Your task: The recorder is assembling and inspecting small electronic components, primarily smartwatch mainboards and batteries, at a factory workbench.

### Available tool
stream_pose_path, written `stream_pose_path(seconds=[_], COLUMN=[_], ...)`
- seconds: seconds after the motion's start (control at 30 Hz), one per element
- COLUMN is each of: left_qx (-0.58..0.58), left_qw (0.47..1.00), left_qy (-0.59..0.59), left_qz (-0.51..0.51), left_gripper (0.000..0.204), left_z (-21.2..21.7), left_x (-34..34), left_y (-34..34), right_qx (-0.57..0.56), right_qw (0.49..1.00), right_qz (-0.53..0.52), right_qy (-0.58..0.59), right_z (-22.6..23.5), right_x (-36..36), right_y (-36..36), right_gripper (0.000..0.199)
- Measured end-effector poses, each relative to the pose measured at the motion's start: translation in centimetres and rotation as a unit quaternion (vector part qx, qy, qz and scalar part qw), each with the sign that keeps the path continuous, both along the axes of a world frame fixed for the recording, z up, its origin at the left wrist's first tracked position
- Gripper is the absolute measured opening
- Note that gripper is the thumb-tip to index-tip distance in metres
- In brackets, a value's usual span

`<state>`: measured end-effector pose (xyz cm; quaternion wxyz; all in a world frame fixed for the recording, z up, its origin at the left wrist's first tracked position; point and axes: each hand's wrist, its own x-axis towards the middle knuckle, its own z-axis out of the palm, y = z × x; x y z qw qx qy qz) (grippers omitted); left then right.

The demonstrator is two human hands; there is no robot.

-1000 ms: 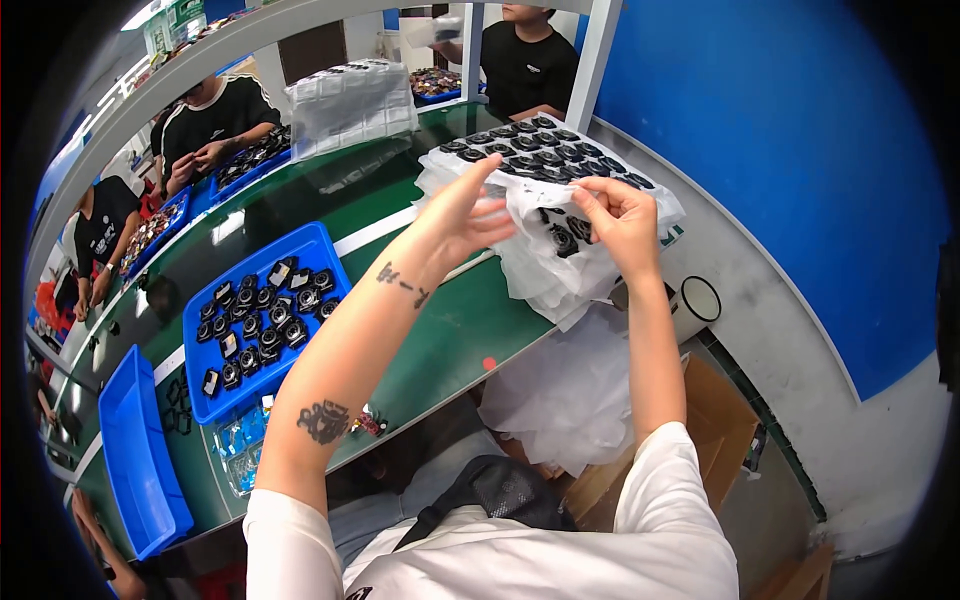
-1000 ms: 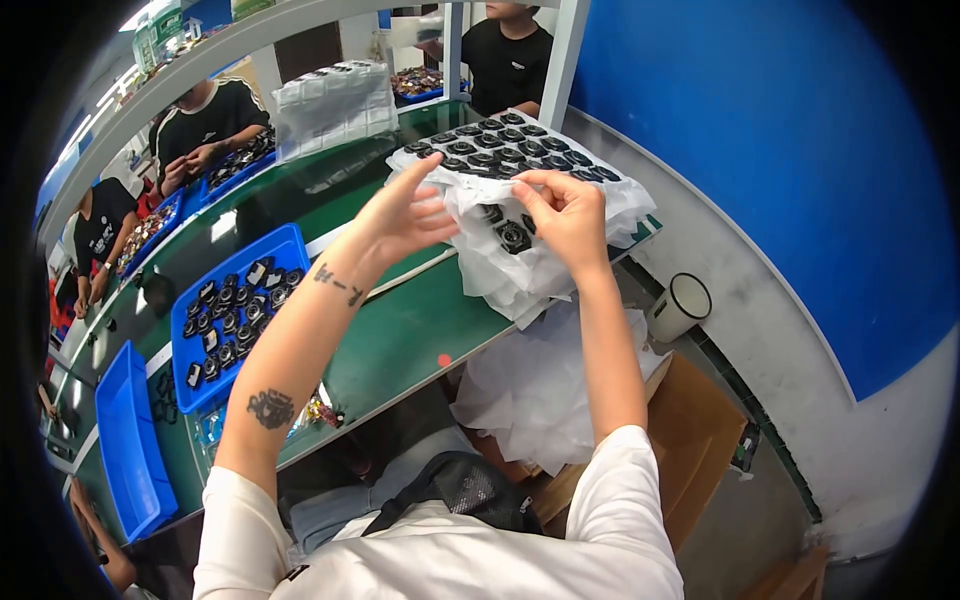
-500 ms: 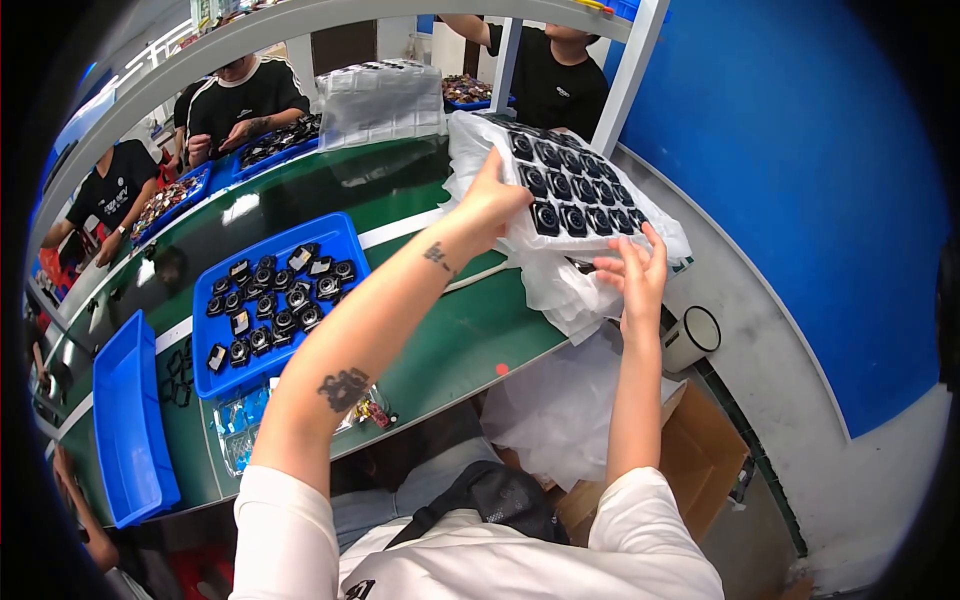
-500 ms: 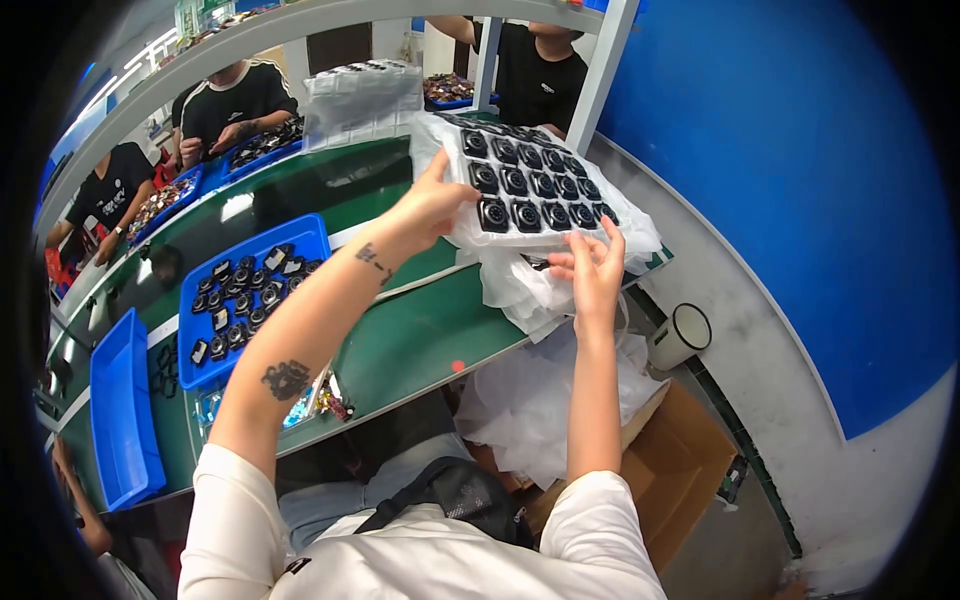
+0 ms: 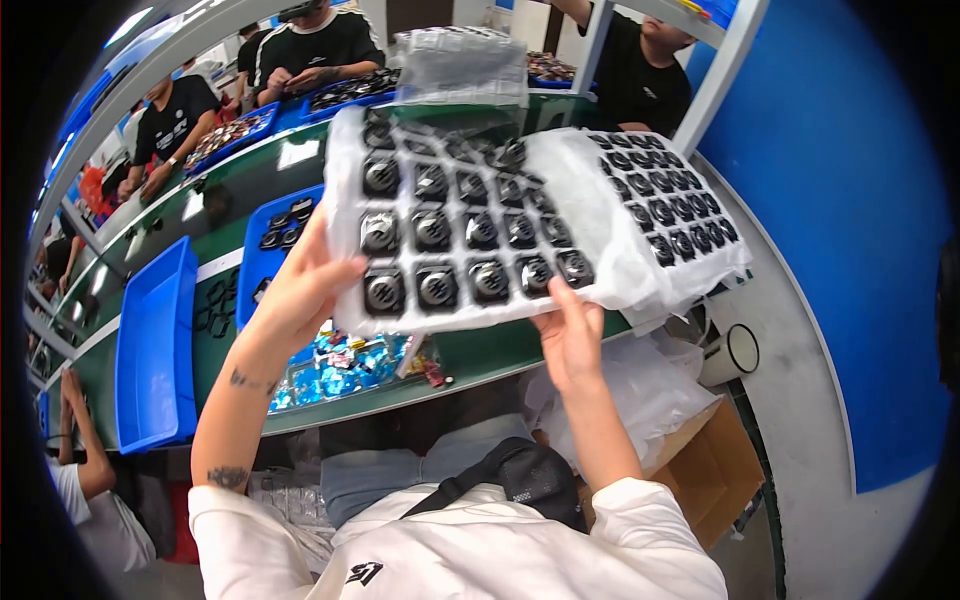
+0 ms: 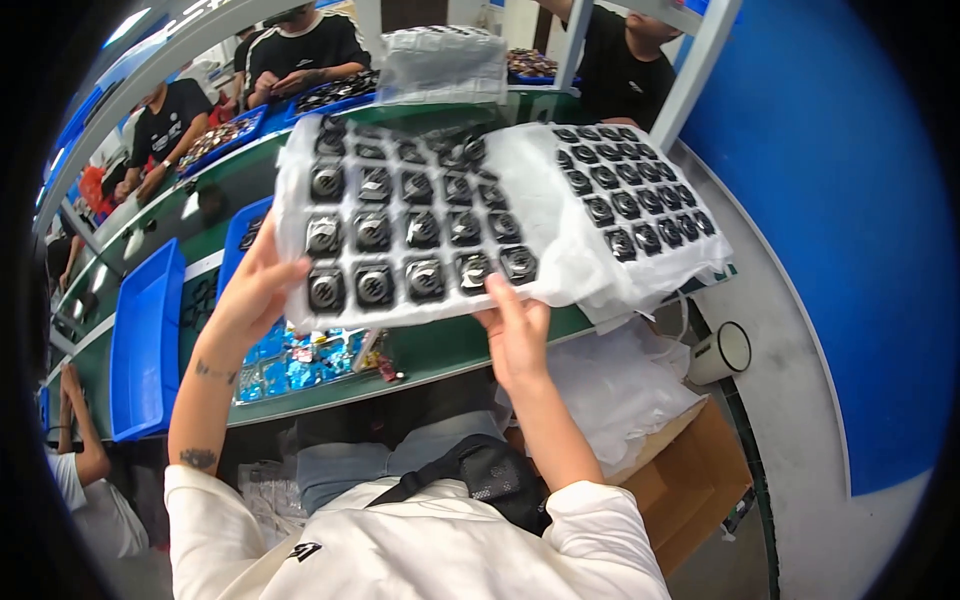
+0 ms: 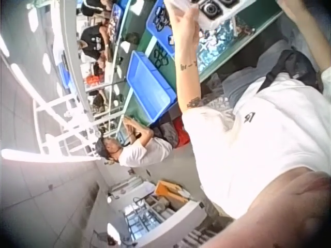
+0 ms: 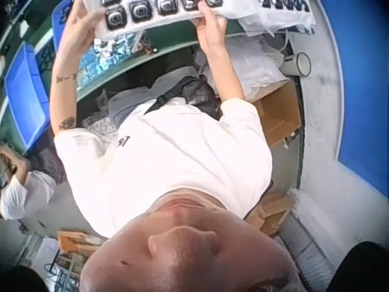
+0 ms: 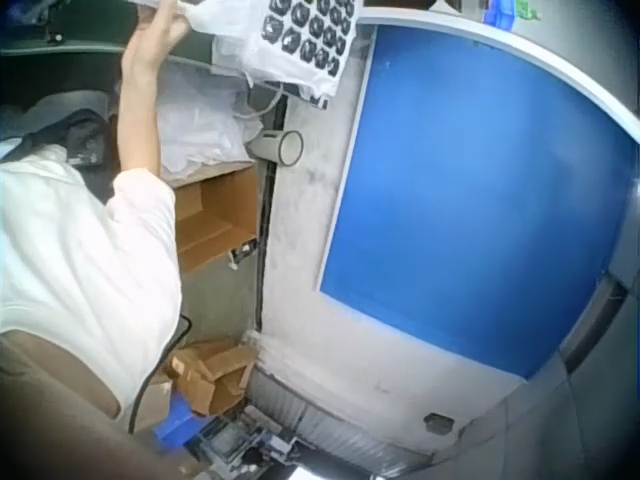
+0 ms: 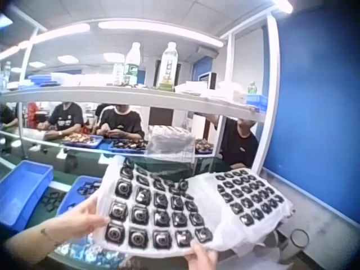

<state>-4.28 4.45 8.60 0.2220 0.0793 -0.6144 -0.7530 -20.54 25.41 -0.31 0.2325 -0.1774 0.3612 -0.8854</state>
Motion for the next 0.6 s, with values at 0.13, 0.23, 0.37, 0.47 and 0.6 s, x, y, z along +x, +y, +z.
stream_pose_path(seconds=[0.13, 0.23, 0.37, 0.47, 0.6], left_qx=[0.005, -0.013, 0.039, -0.079, -0.250], left_qw=[0.993, 0.987, 0.978, 0.990, 0.966], left_qy=[-0.065, -0.073, -0.098, -0.075, -0.060], left_qz=[0.098, 0.143, 0.183, 0.095, 0.028], left_gripper=[0.075, 0.074, 0.067, 0.073, 0.079], left_z=[-2.0, -3.2, -2.0, -1.3, 0.2], left_x=[7.2, 11.9, 14.8, 16.0, 17.5], left_y=[-0.8, -1.0, -1.0, -2.0, -3.4], right_qx=[0.107, 0.087, 0.116, 0.140, 0.131], right_qw=[0.989, 0.959, 0.859, 0.826, 0.793], right_qz=[0.001, -0.006, -0.135, -0.213, -0.226], right_qy=[0.101, 0.271, 0.480, 0.502, 0.550], right_z=[-1.9, -3.1, -3.0, -3.2, 0.2], right_x=[3.3, 4.5, 4.6, 4.3, 3.9], right_y=[-3.5, -4.1, -3.5, -3.7, -4.4], right_gripper=[0.050, 0.079, 0.059, 0.037, 0.030])
